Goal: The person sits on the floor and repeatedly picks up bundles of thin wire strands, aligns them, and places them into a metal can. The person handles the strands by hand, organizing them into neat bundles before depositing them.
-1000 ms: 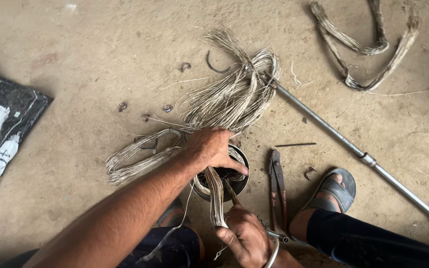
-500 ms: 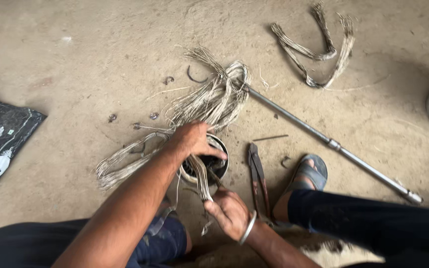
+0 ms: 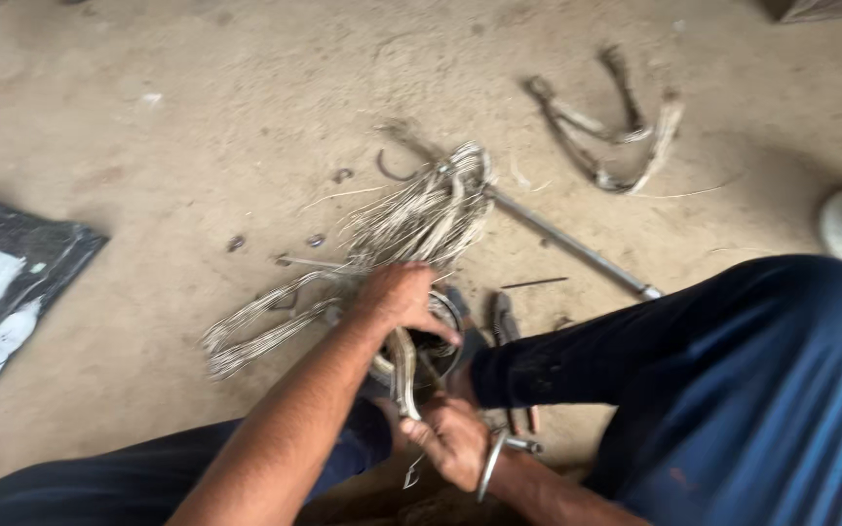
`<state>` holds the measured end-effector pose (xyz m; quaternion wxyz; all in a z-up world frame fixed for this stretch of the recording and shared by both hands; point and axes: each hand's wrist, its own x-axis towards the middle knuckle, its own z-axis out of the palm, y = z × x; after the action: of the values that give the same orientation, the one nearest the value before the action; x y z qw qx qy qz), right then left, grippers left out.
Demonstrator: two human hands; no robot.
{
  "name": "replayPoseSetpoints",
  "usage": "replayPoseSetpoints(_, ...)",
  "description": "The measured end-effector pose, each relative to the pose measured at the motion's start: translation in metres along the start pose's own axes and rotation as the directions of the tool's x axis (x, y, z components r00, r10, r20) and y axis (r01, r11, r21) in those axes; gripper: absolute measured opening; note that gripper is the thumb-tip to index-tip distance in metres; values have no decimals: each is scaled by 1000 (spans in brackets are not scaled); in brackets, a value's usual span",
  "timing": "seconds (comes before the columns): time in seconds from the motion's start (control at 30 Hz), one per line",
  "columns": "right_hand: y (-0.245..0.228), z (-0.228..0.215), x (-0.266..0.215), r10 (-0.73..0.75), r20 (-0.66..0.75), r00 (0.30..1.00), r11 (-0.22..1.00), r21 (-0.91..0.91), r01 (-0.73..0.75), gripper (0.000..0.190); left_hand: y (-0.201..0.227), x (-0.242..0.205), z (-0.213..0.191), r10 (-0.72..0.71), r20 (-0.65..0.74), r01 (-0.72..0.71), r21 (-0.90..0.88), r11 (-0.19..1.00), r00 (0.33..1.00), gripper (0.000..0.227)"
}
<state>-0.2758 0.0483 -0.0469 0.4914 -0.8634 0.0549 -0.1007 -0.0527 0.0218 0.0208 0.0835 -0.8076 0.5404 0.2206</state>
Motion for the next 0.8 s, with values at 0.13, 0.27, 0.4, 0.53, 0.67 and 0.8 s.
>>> replayPoseSetpoints(0.13,-5,-19,2,166,65,984,981,89,-171,61,2,9,-8,-40,20,41,-16,999,999,120)
replayPoseSetpoints(0.27,-35,-27,-16,487,-95,868,864,204,-461,64,6,10,4,-21,3,21,-17,1000,1000,116)
replayPoseSetpoints(0.4,-82,-45,-26,561,-216,799,827,184,-531,60,19,24,5,40,-14,-41,-62,997,999,117)
replayPoseSetpoints(0.53,-119,-77,-42,530,-178,829,842,224,-490,62,-12,30,18,-25,-2,25,-71,997,1000,108)
replayPoseSetpoints(0.67,-123,-184,-52,474,-245,846,875,236,-422,65,-45,55,18,47,-160,-83,-226,970,986,112)
replayPoseSetpoints(0.8,-137,-272,-61,399,-241,884,879,375,-295,68,-56,43,24,-163,-206,122,-198,972,965,109)
